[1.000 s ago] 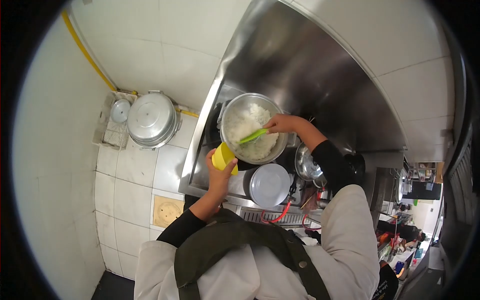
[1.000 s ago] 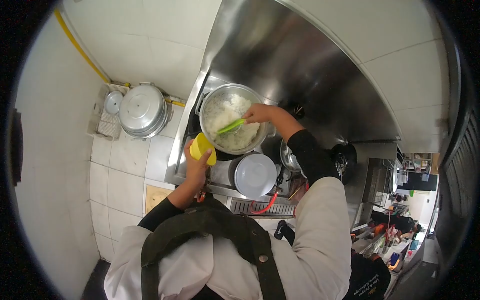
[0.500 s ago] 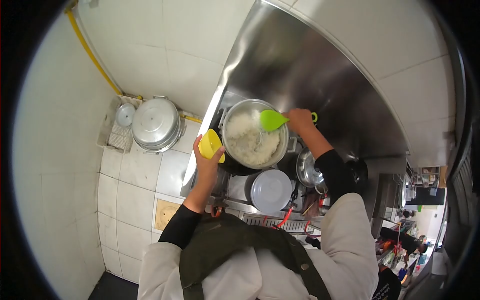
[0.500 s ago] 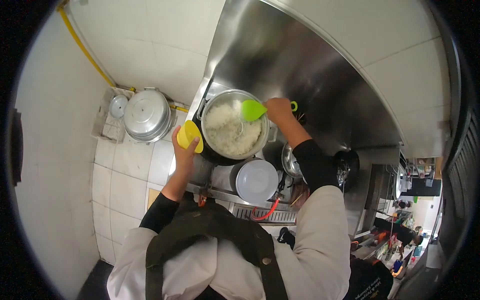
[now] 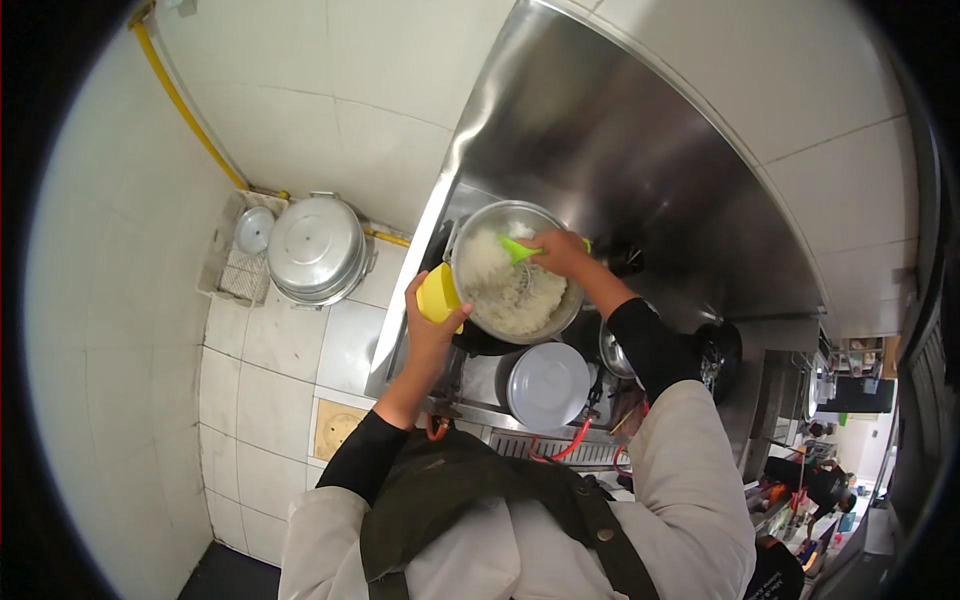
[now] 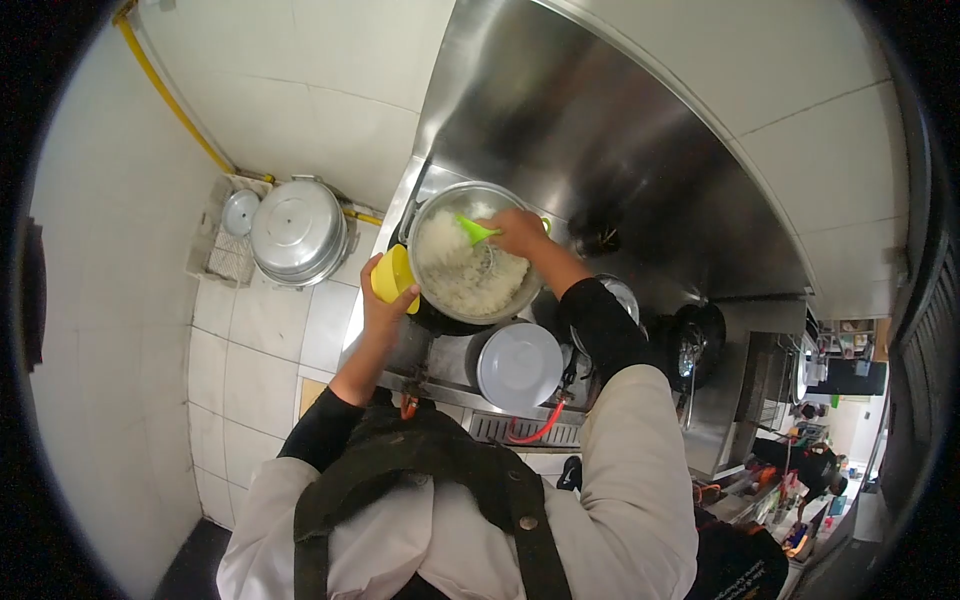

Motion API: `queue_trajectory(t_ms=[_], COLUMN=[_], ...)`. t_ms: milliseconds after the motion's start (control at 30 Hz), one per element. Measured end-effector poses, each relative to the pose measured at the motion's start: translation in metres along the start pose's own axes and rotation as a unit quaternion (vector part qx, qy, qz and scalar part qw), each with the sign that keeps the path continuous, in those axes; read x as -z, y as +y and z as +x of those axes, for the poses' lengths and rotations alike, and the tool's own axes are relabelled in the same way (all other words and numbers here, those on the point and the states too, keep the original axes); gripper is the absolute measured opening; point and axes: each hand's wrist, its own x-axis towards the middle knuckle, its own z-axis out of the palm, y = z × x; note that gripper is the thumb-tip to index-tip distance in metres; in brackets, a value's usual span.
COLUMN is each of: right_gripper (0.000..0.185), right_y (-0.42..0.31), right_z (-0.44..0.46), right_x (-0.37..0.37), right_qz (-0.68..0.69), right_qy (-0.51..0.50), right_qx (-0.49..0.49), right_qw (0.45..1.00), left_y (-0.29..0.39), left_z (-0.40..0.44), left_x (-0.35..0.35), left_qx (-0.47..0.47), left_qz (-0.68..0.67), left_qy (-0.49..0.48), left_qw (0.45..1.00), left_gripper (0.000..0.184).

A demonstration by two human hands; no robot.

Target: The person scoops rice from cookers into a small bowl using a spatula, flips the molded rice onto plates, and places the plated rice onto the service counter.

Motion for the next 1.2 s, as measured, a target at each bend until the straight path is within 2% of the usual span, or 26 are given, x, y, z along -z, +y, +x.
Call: queue_trajectory(t_ms=[100,233,333,433,533,567,600,667,700,800,867,900,967,1000,1100,1200], right_gripper=[0.040,0.042,0.045,0.046,0.046,0.046,0.046,0.044,0.044,0.037,0.037,0.037,0.039,0.037,0.036,0.033], right_y=[-0.006,-0.006,0.003,0.007,0.002,0.007,0.007,0.002,-0.007,-0.056,-0.090,-0.103,-0.106,-0.110,-0.118,-0.119], right_z=[0.003,0.001,0.000,-0.010,-0.031,-0.039,-0.046,-0.064,-0.077,-0.115,-0.129,-0.135,-0.143,-0.144,-0.151,-0.154], right_x=[-0.006,-0.014,-0.018,-0.005,0.024,0.031,0.040,0.062,0.077,0.114,0.109,0.102,0.075,0.073,0.073,0.067], right_qz=[0.063,0.155,0.214,0.284,0.307,0.313,0.319,0.291,0.276,0.109,-0.020,-0.085,-0.127,-0.143,-0.212,-0.266], right_qy=[-0.010,-0.074,-0.108,-0.112,-0.091,-0.077,-0.062,-0.012,0.013,0.099,0.157,0.182,0.284,0.287,0.281,0.206], right_qx=[0.024,0.004,0.006,0.004,-0.019,-0.022,-0.025,-0.027,-0.030,-0.135,-0.175,-0.195,-0.122,-0.112,-0.070,-0.004], right_qw=[0.998,0.985,0.971,0.952,0.947,0.946,0.945,0.956,0.961,0.980,0.972,0.960,0.942,0.941,0.933,0.942], left_y=[0.005,-0.002,-0.005,0.025,0.052,0.057,0.077,0.063,0.054,0.040,0.042,0.036,0.034,0.034,0.030,0.038], left_z=[0.001,0.008,0.010,0.003,-0.001,-0.002,-0.008,0.002,0.007,0.012,0.011,0.013,0.016,0.018,0.017,0.016], left_x=[-0.003,-0.003,0.004,0.012,0.010,0.003,-0.012,-0.034,-0.048,-0.094,-0.124,-0.134,-0.152,-0.158,-0.163,-0.161], left_qx=[-0.005,0.006,-0.027,-0.069,-0.079,-0.083,-0.037,0.032,0.044,0.095,0.147,0.140,0.167,0.179,0.187,0.206], left_qz=[0.027,0.022,0.096,0.022,-0.108,-0.142,-0.165,-0.264,-0.256,-0.235,-0.226,-0.246,-0.278,-0.292,-0.309,-0.275], left_qy=[0.004,0.012,0.040,0.102,0.072,0.036,0.007,-0.003,-0.011,-0.027,-0.025,-0.045,-0.037,-0.031,-0.055,-0.040], left_qw=[1.000,1.000,0.994,0.992,0.988,0.986,0.986,0.964,0.966,0.967,0.963,0.958,0.945,0.939,0.931,0.938], left_gripper=[0.085,0.086,0.085,0.077,0.076,0.067,0.060,0.057,0.056,0.055,0.055,0.059,0.062,0.063,0.065,0.060])
